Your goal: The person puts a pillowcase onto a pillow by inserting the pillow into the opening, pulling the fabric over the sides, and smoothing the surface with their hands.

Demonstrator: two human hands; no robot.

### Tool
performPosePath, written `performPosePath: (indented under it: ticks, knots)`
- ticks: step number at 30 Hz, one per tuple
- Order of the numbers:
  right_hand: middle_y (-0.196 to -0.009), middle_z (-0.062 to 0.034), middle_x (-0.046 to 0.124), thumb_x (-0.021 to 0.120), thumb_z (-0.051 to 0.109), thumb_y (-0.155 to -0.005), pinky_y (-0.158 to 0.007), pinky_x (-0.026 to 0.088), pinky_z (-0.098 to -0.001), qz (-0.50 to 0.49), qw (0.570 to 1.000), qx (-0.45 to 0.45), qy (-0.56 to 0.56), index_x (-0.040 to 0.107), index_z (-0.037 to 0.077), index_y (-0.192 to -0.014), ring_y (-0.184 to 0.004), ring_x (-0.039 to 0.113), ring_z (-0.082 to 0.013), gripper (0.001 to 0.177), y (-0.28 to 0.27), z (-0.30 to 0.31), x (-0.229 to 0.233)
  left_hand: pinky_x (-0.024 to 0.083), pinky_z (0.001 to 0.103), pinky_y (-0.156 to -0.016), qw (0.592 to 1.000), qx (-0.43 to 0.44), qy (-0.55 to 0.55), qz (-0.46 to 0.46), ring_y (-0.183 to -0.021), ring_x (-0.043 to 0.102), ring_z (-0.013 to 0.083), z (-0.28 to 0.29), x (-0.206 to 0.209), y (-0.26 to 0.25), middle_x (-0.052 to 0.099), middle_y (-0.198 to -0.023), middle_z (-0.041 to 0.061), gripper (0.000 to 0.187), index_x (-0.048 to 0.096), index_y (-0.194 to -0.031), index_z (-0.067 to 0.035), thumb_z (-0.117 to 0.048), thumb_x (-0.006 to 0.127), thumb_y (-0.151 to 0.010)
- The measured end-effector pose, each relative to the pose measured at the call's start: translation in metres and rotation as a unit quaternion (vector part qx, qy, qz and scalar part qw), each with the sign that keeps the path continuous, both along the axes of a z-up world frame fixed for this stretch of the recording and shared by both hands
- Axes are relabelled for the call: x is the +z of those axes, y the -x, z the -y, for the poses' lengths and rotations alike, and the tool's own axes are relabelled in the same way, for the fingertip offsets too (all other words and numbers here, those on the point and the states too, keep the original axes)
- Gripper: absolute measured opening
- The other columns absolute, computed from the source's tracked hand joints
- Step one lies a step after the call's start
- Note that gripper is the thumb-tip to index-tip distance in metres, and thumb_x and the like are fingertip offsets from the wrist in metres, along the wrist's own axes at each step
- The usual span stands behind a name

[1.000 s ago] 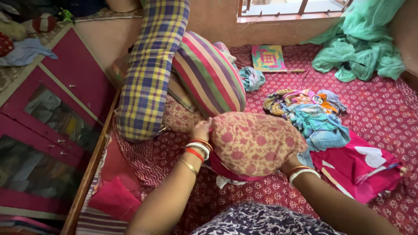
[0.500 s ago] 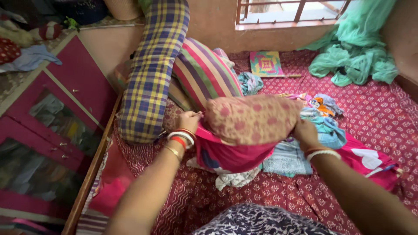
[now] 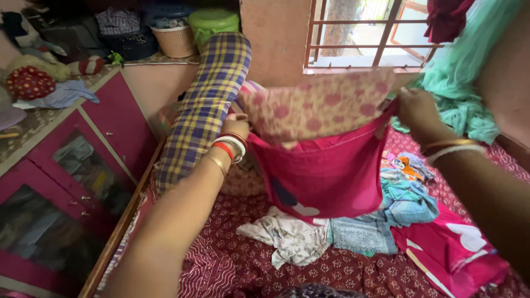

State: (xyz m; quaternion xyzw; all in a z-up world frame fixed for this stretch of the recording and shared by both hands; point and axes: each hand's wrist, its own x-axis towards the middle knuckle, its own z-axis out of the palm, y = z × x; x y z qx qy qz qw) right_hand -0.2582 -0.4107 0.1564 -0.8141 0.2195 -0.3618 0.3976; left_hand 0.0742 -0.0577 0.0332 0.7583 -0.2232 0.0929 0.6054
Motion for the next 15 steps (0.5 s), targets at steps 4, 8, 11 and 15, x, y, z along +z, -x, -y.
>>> performPosePath:
  ticks: [4, 8, 11, 15]
  knots:
    - [-0.075, -0.0045, 0.058, 0.051, 0.025, -0.116, -0.056, 0.038, -0.0343, 0.116, 0.99, 0.039, -0.075, 0.065, -0.001, -0.094, -0.061, 0.048, -0.0147, 0.036, 0.008, 0.01, 0.027, 0.055, 0.039, -0.075, 0.988, -0.033, 0.117, -0.096, -0.083, 0.068, 0.0288, 0.011, 0.035, -0.01, 0.07, -0.09, 0.014, 0.024, 0.065, -0.114, -0.001, -0.005, 0.051, -0.095]
    - [-0.072, -0.0074, 0.061, 0.046, 0.019, -0.11, -0.055, 0.042, -0.0329, 0.065, 0.997, 0.011, 0.048, 0.067, 0.0, -0.093, -0.06, 0.054, -0.0167, 0.034, 0.017, 0.012, 0.02, 0.054, 0.033, -0.082, 0.981, 0.021, 0.19, -0.024, -0.091, 0.065, 0.022, 0.016, 0.047, 0.003, 0.07, -0.097, 0.011, 0.023, 0.067, -0.108, -0.002, -0.004, 0.064, -0.086]
    - [-0.068, -0.0157, 0.06, 0.058, 0.007, -0.095, -0.05, 0.041, -0.0403, -0.127, 0.944, -0.022, 0.303, 0.068, -0.001, -0.095, -0.056, 0.055, -0.0251, 0.013, 0.017, 0.036, 0.048, 0.053, 0.034, -0.083, 0.992, 0.068, 0.104, 0.012, -0.092, 0.064, 0.0225, 0.01, 0.076, -0.008, 0.069, -0.098, 0.012, 0.028, 0.062, -0.113, -0.003, -0.008, 0.064, -0.085]
    - [-0.072, -0.0033, 0.056, 0.057, 0.019, -0.114, -0.055, 0.04, -0.0325, 0.165, 0.978, 0.067, -0.113, 0.062, 0.005, -0.087, -0.062, 0.05, -0.0146, 0.031, 0.009, 0.046, 0.033, 0.055, 0.035, -0.084, 0.965, 0.029, 0.259, -0.014, -0.093, 0.066, 0.0238, 0.009, 0.096, -0.009, 0.069, -0.103, 0.011, 0.041, 0.058, -0.12, -0.003, -0.009, 0.07, -0.081]
